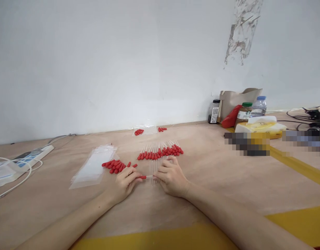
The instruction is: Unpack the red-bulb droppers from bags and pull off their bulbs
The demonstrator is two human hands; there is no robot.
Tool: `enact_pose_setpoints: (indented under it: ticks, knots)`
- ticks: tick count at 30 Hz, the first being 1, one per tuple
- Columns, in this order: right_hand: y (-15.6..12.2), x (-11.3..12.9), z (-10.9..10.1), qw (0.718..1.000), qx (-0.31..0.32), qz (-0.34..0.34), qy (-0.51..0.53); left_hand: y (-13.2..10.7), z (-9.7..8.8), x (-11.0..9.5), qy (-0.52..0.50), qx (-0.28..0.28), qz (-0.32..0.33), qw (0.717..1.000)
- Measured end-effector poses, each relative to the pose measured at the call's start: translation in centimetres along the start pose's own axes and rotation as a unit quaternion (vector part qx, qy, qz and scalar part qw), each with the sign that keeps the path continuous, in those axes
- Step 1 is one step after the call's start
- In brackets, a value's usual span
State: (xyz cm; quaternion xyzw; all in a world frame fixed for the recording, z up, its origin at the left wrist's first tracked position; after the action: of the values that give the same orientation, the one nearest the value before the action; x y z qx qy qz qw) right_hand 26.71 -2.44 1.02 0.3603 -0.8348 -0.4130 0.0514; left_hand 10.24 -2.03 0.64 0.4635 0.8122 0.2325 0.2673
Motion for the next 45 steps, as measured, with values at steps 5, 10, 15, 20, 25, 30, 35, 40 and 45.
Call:
enact_pose_setpoints:
  ticks: [5, 10, 15, 20, 25, 30, 35, 40, 45]
  knots:
    - [-0.3, 0.1, -0.3, 1.0, -0.01, -0.008, 0.008, -0.1, -0.2, -0.6, 0.013, 0.011, 0.017, 1.0]
    - [-0.3, -0.1, -0.5, 1.0, 0.001, -0.012, 0.017, -0.4, -0.2, -0.5, 0.013, 0.015, 0.025, 0.999]
    - [-0.9, -3.8, -0.7, 0.997, 0.008, 0.077, 0.018, -1.2, -2.1, 0.7, -0.003, -0.058, -0.021, 0.998]
    - [-0.8, -6.2, -0.2, 0.979, -0.011, 0.204, 0.014, -0.9, -3.1, 1.6, -0.002, -0.105, -0.101, 0.989]
    - [0.1, -4.5, 0.4, 0.98, 0.001, 0.189, -0.053, -0.9, -5.3, 4.2, 0.019, -0.141, -0.231, 0.962]
    - [0.6, -2.8, 0.9, 0.984, 0.02, 0.125, -0.125, -2.3, -8.5, 7.4, 0.015, -0.168, -0.317, 0.933]
    - [0.7, -2.2, 1.4, 0.98, 0.064, 0.128, -0.134, -3.3, -9.6, 9.3, 0.021, -0.165, -0.36, 0.918]
    - [0.6, -1.8, 1.6, 0.981, 0.099, 0.134, -0.097, -3.4, -9.6, 9.7, 0.025, -0.144, -0.367, 0.919]
    - [0.5, -1.7, 1.5, 0.981, 0.121, 0.128, -0.076, -3.6, -9.3, 9.7, 0.024, -0.136, -0.381, 0.914]
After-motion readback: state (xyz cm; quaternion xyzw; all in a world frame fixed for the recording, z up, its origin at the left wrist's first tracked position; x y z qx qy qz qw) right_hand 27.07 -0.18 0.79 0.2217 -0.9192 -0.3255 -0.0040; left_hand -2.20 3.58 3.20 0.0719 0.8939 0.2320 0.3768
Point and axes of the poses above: each hand's wrist, its own y-axis towards the middle knuckle, its own z-axis out of the palm, x = y × z, the point moved 5 cm from there along y, towards the middle knuckle, and after that the axes turned 15 degrees about -y, right-handed, at the moved point
